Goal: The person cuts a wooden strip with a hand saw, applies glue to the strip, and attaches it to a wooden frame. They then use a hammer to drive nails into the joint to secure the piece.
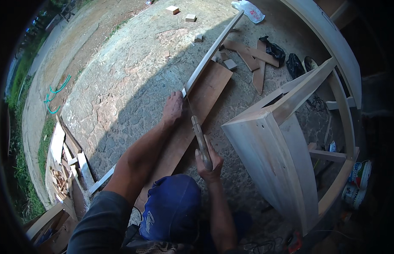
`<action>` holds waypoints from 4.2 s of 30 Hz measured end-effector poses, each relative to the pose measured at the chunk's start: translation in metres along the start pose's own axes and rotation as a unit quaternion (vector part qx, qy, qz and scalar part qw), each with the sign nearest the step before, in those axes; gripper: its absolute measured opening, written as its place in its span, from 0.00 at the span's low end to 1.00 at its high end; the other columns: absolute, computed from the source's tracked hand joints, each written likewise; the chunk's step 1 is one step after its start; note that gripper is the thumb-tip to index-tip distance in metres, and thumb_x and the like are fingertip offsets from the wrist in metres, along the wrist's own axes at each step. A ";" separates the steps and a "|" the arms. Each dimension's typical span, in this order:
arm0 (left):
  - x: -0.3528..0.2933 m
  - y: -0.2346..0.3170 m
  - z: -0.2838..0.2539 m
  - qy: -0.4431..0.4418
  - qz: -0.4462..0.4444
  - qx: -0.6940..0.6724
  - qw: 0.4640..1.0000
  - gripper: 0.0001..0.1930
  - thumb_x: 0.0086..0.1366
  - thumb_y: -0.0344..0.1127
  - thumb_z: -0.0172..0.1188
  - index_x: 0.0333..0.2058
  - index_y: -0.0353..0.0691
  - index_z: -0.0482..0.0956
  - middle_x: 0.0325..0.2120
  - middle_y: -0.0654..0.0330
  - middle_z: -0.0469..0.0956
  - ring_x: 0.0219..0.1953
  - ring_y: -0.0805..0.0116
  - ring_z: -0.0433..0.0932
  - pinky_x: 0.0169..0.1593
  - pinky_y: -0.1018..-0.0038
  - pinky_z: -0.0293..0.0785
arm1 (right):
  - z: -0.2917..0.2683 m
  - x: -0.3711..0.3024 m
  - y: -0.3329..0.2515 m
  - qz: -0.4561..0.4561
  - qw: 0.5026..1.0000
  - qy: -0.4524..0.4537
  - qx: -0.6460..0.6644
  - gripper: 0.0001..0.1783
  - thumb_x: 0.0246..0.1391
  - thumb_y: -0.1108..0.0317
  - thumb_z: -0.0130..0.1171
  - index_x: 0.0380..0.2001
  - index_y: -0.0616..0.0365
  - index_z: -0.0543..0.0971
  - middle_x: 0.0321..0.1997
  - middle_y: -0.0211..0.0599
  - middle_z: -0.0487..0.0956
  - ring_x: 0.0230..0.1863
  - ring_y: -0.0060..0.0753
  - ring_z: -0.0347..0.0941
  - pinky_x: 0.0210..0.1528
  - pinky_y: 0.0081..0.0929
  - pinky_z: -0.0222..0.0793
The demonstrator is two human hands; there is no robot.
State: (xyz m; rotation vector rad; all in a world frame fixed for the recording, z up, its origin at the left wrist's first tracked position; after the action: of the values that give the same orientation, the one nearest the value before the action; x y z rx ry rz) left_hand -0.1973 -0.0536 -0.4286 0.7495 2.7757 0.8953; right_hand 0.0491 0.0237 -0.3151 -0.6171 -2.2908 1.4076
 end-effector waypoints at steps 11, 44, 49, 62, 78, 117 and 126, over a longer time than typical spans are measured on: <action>0.021 -0.014 -0.004 0.013 -0.047 0.014 0.999 0.10 0.68 0.31 0.53 0.46 0.38 0.70 0.45 0.46 0.74 0.46 0.40 0.75 0.49 0.51 0.74 | -0.083 -0.084 -0.011 -0.007 0.990 -0.033 -0.138 0.26 0.52 0.69 0.65 0.55 0.65 0.79 0.32 0.51 0.84 0.24 0.52 0.80 0.28 0.40 0.76; -0.007 0.007 0.002 -0.050 0.000 0.031 0.998 0.12 0.69 0.31 0.50 0.50 0.36 0.68 0.46 0.44 0.74 0.45 0.38 0.74 0.49 0.50 0.73 | 0.023 0.020 0.016 -0.062 0.998 0.026 -0.022 0.33 0.53 0.71 0.65 0.63 0.59 0.74 0.46 0.57 0.83 0.37 0.55 0.84 0.36 0.39 0.79; -0.010 0.003 -0.016 -0.023 -0.007 0.018 1.000 0.11 0.69 0.31 0.50 0.49 0.37 0.68 0.45 0.45 0.74 0.46 0.39 0.74 0.51 0.51 0.73 | -0.046 -0.147 0.029 0.042 0.947 -0.170 -0.268 0.30 0.60 0.65 0.57 0.67 0.51 0.71 0.59 0.52 0.79 0.33 0.50 0.84 0.31 0.40 0.80; -0.007 0.005 -0.009 -0.036 -0.020 0.032 0.999 0.11 0.67 0.30 0.53 0.47 0.34 0.69 0.44 0.43 0.75 0.46 0.37 0.75 0.51 0.51 0.74 | -0.039 -0.131 0.044 -0.014 0.947 -0.155 -0.281 0.33 0.56 0.65 0.61 0.66 0.58 0.71 0.56 0.56 0.81 0.34 0.51 0.84 0.34 0.40 0.80; -0.010 0.006 -0.014 -0.029 -0.002 0.043 0.999 0.12 0.66 0.29 0.54 0.48 0.35 0.68 0.45 0.44 0.73 0.47 0.39 0.74 0.51 0.51 0.73 | -0.041 -0.155 0.054 -0.040 0.952 -0.131 -0.274 0.32 0.56 0.65 0.62 0.65 0.54 0.72 0.58 0.55 0.79 0.32 0.52 0.83 0.31 0.40 0.78; -0.007 0.010 -0.006 -0.067 -0.017 0.038 0.997 0.11 0.65 0.27 0.53 0.46 0.35 0.69 0.46 0.42 0.74 0.49 0.39 0.74 0.54 0.52 0.72 | 0.006 -0.063 0.058 -0.025 0.989 -0.066 -0.130 0.34 0.57 0.67 0.61 0.67 0.54 0.69 0.60 0.56 0.77 0.39 0.57 0.82 0.36 0.42 0.79; -0.004 0.018 -0.005 -0.058 0.019 0.060 0.996 0.12 0.65 0.28 0.54 0.47 0.36 0.67 0.47 0.43 0.73 0.49 0.39 0.75 0.52 0.51 0.75 | -0.020 -0.132 0.069 -0.020 0.970 -0.093 -0.223 0.34 0.58 0.68 0.62 0.68 0.48 0.69 0.59 0.56 0.79 0.41 0.58 0.83 0.39 0.45 0.80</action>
State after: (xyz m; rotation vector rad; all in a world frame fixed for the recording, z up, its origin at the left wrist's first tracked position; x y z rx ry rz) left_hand -0.1876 -0.0452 -0.4144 0.8463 2.7402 0.6721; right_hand 0.1807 -0.0061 -0.3804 -0.5789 -2.7813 0.9650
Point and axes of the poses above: each hand's wrist, its own x-axis towards the middle knuckle, its own z-axis out of the palm, y = z × x, the point moved 6 cm from there along x, towards the middle knuckle
